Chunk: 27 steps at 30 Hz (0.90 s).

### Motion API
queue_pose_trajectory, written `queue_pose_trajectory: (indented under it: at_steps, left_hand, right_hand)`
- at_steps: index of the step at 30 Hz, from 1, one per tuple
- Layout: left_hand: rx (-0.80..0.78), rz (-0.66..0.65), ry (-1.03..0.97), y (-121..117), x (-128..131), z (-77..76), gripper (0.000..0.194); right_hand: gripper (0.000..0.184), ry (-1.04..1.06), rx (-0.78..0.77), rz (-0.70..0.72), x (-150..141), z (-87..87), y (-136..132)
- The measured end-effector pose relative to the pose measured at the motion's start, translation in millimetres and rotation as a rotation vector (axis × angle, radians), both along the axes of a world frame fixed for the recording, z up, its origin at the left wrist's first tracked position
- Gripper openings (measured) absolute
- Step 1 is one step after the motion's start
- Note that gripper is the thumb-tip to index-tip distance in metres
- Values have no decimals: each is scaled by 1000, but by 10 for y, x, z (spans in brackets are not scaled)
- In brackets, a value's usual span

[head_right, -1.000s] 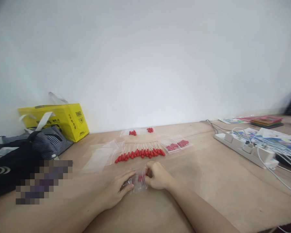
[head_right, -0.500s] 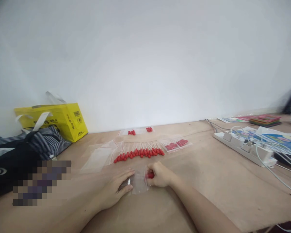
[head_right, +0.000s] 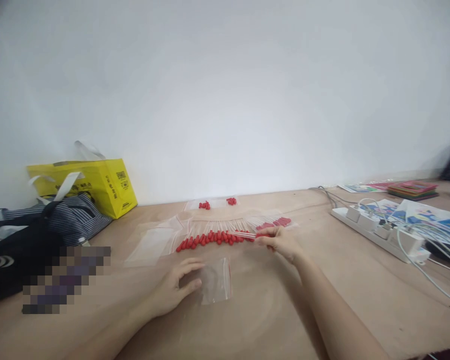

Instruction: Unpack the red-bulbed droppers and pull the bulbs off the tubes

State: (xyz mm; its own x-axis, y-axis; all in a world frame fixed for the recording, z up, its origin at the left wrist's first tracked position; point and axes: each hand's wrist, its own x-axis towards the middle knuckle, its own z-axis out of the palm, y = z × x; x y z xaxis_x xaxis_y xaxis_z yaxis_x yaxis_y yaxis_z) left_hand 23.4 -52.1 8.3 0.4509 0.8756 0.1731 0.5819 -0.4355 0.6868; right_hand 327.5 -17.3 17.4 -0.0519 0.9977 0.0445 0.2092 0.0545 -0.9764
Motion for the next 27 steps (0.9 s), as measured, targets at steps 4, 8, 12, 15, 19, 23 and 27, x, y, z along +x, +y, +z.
queue_pose_trajectory:
  at_steps: [4, 8, 12, 15, 19, 23, 27]
  left_hand:
    - [-277, 208, -367, 72, 287, 74, 23]
    - [-648, 345, -874, 90, 650, 164, 12]
    - [-639, 409, -999, 91, 834, 172, 8]
    - [-594, 429, -955, 145, 821, 152, 6]
    - [-562, 431, -786, 420, 631, 235, 6]
    - [-535, 469, -511, 926, 406, 392, 10]
    - [-558, 508, -233, 1368, 337, 406, 29]
  right_hand:
    - [28, 82, 154, -142, -583, -114, -93]
    - [25, -117, 352, -153, -943, -216, -246]
    - [29, -342, 601, -123, -989, -252, -347]
    - [36, -421, 646, -26, -977, -236, -374]
    - [47, -473, 582, 99, -937, -209, -347]
    - [35, -537, 487, 109, -855, -227, -266]
    - [22, -565, 436, 110, -812, -253, -216]
